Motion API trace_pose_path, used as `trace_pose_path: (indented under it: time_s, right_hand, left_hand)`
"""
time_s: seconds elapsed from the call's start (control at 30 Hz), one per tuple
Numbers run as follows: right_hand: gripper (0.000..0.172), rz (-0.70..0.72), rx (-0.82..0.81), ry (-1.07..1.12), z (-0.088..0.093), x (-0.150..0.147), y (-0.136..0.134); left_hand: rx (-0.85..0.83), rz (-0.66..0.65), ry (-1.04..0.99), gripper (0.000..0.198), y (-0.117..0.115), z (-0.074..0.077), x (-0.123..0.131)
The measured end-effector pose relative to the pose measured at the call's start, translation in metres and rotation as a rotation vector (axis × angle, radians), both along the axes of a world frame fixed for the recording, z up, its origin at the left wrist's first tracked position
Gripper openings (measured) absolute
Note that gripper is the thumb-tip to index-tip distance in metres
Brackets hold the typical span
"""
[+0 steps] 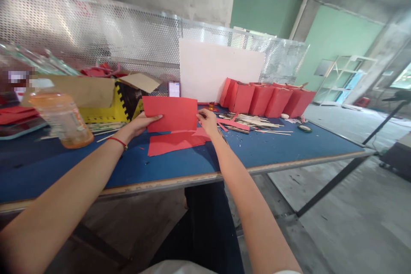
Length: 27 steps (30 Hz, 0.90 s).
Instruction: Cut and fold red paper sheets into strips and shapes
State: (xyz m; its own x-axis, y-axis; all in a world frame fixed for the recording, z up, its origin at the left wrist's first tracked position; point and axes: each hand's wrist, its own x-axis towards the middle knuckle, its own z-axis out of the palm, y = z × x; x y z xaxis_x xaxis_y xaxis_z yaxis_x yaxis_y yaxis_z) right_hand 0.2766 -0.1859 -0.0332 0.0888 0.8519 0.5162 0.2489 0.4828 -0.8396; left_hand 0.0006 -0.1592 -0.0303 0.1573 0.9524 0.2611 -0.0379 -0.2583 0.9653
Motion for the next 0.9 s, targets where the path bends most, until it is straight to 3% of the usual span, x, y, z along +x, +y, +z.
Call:
trace_pose_path:
  time_s: [0.33,0.63,0.8,0.9]
  right_hand:
    - [0.004,0.030,-0.014,-0.049,-0.006,0.002,0.007]
    - [0.018,0.010,-0.007,-0.076,-0.014,0.007,0.018]
    - [0.016,0.030,0.011,-0.053,-0.013,0.008,0.017]
    - [0.018,0.068,0.011,-0.042,-0.007,0.006,0.010]
  left_hand:
    - [0.027,0.018,0.028,0.076,0.004,-0.004,-0.001]
    - [0.092,0.103,0.095,0.078,0.013,-0.010,0.002]
    - [0.152,0.168,0.111,0.064,0.017,-0.010,0.003]
    - [0.196,0.299,0.114,0.045,0.021,-0.008,0.001]
